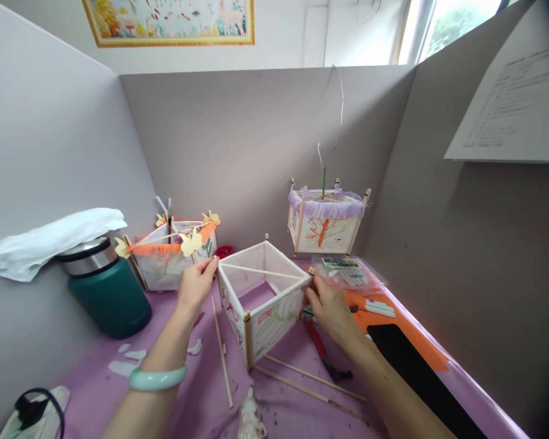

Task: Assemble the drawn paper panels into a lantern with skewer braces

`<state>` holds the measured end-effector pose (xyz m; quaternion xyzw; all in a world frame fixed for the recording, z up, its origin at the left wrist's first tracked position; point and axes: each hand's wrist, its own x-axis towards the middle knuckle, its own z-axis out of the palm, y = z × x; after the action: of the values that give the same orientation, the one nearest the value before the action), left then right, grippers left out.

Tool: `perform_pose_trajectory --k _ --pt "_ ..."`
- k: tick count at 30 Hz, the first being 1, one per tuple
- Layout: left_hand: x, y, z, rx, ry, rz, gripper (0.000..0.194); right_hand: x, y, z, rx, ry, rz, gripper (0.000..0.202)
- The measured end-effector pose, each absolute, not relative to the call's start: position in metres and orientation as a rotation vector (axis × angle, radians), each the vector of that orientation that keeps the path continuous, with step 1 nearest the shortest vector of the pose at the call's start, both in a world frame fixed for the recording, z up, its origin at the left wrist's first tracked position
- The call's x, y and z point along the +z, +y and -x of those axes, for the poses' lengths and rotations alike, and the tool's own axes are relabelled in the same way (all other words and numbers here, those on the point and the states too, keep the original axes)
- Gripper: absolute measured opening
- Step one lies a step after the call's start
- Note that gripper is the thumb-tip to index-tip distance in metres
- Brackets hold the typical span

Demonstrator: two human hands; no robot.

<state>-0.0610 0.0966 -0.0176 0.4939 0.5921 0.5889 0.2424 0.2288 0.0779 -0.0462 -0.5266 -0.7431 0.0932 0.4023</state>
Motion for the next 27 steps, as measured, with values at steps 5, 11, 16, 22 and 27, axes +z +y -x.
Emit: perform_pose_trajectory --k 5,11,16,22,27 --pt "-0.022 0.095 0.055 1.676 1.535 -1.289 0.045 -0.033 0.074 -0.237 0.358 -1.897 1.284 0.022" --pt "-0.023 0.093 0.052 1.703 1.466 -1.176 0.044 -0.031 0.073 -0.238 0.553 -1.689 1.226 0.029" --pt "-0.024 0.094 0.057 1.703 1.438 -1.148 0.046 -0.040 0.078 -0.236 0.565 -1.684 1.181 0.023" --pt "-0.024 0.094 0.056 1.704 1.477 -1.160 0.046 -0.043 0.077 -0.231 0.460 -1.664 1.193 0.022" --pt "-0.025 0.094 0.056 1.694 1.511 -1.187 0.046 -0.043 0.074 -0.225 0.305 -1.686 1.252 0.021"
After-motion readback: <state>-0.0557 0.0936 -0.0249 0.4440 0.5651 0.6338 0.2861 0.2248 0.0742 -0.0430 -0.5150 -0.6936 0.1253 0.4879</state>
